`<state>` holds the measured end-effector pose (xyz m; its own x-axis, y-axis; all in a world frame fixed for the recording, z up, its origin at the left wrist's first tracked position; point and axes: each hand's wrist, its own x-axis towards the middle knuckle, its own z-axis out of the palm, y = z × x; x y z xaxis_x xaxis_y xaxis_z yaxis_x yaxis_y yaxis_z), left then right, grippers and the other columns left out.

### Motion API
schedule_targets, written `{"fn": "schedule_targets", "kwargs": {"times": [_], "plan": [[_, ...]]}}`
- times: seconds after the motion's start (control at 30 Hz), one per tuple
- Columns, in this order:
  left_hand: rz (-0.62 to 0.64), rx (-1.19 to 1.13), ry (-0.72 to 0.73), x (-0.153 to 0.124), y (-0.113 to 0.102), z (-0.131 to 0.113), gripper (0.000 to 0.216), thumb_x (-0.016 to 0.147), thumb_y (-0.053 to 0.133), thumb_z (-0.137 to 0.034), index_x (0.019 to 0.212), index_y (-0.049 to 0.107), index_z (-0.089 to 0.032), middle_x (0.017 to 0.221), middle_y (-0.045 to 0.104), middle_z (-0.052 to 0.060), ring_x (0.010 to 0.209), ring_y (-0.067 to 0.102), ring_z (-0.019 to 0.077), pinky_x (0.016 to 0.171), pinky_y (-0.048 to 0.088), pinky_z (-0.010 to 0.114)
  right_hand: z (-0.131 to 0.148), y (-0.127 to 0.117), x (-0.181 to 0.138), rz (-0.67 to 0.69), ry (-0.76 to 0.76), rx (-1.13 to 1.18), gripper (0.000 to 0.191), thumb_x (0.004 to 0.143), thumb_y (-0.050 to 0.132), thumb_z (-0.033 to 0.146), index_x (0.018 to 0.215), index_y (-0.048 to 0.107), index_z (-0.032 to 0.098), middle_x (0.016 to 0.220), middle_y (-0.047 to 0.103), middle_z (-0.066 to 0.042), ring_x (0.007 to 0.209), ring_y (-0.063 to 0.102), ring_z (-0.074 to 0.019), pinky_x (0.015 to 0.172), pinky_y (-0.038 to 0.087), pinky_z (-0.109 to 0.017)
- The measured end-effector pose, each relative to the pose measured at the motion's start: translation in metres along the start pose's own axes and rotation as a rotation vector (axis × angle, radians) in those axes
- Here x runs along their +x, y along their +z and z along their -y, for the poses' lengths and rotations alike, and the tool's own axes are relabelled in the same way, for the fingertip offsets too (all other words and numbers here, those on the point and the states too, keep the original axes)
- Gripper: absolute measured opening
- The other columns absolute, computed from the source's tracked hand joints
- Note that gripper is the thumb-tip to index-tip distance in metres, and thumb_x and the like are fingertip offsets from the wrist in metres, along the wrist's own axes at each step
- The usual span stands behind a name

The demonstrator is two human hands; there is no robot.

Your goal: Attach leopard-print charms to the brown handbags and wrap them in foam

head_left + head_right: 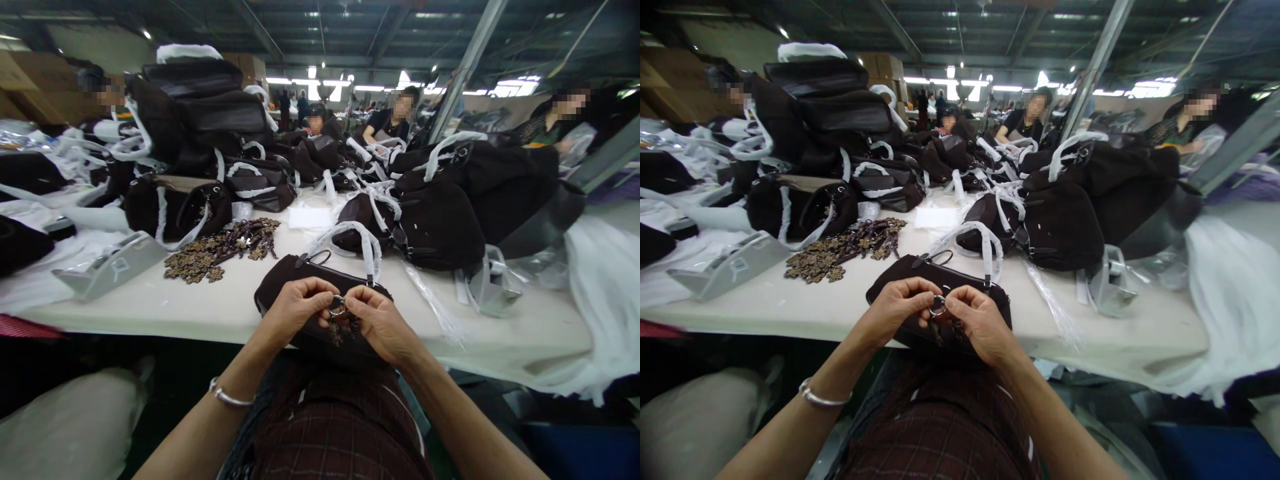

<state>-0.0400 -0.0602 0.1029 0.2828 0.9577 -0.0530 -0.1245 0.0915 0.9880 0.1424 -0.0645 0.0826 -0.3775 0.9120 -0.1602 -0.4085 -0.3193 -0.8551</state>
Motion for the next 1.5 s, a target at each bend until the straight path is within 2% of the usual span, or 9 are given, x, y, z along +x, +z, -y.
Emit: {"fn": "schedule_targets", "kwargs": {"times": [0.17, 0.33, 0.47, 0.6, 0.77, 0.97, 1.23, 1.37, 1.5], "plan": [[-0.008, -0.055, -0.029, 0.004, -0.001, 0.004, 0.022, 0.078, 0.075, -0.030, 0.090, 0.070, -0.012, 0.068, 0.063, -0.001, 0.054, 0.058, 0.0069, 0.052, 0.053, 0.018, -0.001, -0.002, 0.000, -0.013, -0.012, -0.006, 0.022, 0.078, 0.078, 0.034, 0.081, 0.063, 0.018, 0.077, 0.068, 0.000, 0.072, 0.062, -0.0126, 0.072, 0.045, -0.027], [-0.015, -0.083, -0.060, 0.005, 0.000, 0.005, 0.025, 0.076, 0.078, -0.032, 0.088, 0.069, -0.011, 0.068, 0.063, -0.001, 0.054, 0.057, 0.0069, 0.051, 0.055, 0.019, -0.003, -0.005, -0.001, 0.013, -0.014, -0.027, 0.022, 0.082, 0.074, 0.036, 0.083, 0.061, 0.019, 0.078, 0.066, 0.000, 0.074, 0.058, -0.0127, 0.073, 0.042, -0.028], [-0.053, -0.109, -0.058, 0.005, 0.002, 0.006, 0.027, 0.077, 0.077, -0.031, 0.094, 0.068, -0.012, 0.072, 0.066, 0.000, 0.054, 0.059, 0.0066, 0.054, 0.056, 0.019, -0.007, -0.006, -0.003, 0.011, -0.085, -0.192, 0.022, 0.081, 0.075, 0.036, 0.082, 0.060, 0.020, 0.080, 0.061, 0.002, 0.075, 0.052, -0.0114, 0.073, 0.039, -0.027], [-0.067, -0.096, -0.077, 0.003, 0.004, 0.006, 0.031, 0.081, 0.073, -0.032, 0.103, 0.067, -0.012, 0.064, 0.065, -0.001, 0.053, 0.061, 0.0074, 0.057, 0.056, 0.018, -0.007, -0.003, -0.005, 0.024, -0.088, -0.306, 0.027, 0.075, 0.079, 0.036, 0.080, 0.060, 0.019, 0.080, 0.060, 0.003, 0.073, 0.049, -0.0109, 0.069, 0.036, -0.026], [-0.072, -0.115, -0.042, 0.004, 0.006, 0.008, 0.027, 0.080, 0.074, -0.033, 0.096, 0.067, -0.012, 0.069, 0.065, 0.000, 0.059, 0.063, 0.0085, 0.060, 0.057, 0.019, -0.008, -0.003, -0.006, -0.019, -0.076, -0.255, 0.027, 0.074, 0.080, 0.036, 0.085, 0.061, 0.021, 0.082, 0.062, 0.002, 0.074, 0.053, -0.0111, 0.069, 0.039, -0.026], [-0.061, -0.138, -0.050, 0.005, 0.009, 0.008, 0.027, 0.079, 0.075, -0.032, 0.094, 0.065, -0.012, 0.073, 0.067, 0.001, 0.061, 0.065, 0.0097, 0.062, 0.059, 0.022, -0.013, -0.006, -0.002, -0.065, -0.085, -0.210, 0.026, 0.080, 0.075, 0.040, 0.096, 0.069, 0.021, 0.086, 0.068, -0.001, 0.074, 0.056, -0.0121, 0.069, 0.043, -0.026], [-0.025, -0.189, -0.085, 0.003, 0.012, 0.002, 0.027, 0.078, 0.075, -0.025, 0.099, 0.065, -0.011, 0.090, 0.069, 0.005, 0.073, 0.070, 0.0125, 0.065, 0.060, 0.022, -0.016, -0.011, 0.001, -0.161, -0.126, -0.185, 0.024, 0.079, 0.075, 0.043, 0.085, 0.071, 0.019, 0.084, 0.069, -0.002, 0.075, 0.058, -0.0142, 0.072, 0.045, -0.030], [0.008, -0.223, -0.097, 0.004, 0.012, 0.002, 0.025, 0.079, 0.073, -0.020, 0.101, 0.065, -0.011, 0.092, 0.069, 0.006, 0.074, 0.070, 0.0126, 0.066, 0.061, 0.022, -0.015, -0.010, 0.001, -0.182, -0.152, -0.157, 0.023, 0.078, 0.076, 0.042, 0.084, 0.071, 0.020, 0.087, 0.070, -0.002, 0.080, 0.061, -0.0155, 0.077, 0.046, -0.030], [-0.009, -0.246, -0.137, 0.006, 0.012, -0.001, 0.019, 0.079, 0.067, -0.016, 0.098, 0.067, -0.010, 0.091, 0.071, 0.008, 0.071, 0.070, 0.0133, 0.065, 0.061, 0.023, -0.014, -0.007, 0.000, -0.166, -0.157, -0.127, 0.022, 0.079, 0.076, 0.041, 0.085, 0.071, 0.021, 0.090, 0.071, -0.002, 0.082, 0.062, -0.0160, 0.076, 0.047, -0.030]]}}
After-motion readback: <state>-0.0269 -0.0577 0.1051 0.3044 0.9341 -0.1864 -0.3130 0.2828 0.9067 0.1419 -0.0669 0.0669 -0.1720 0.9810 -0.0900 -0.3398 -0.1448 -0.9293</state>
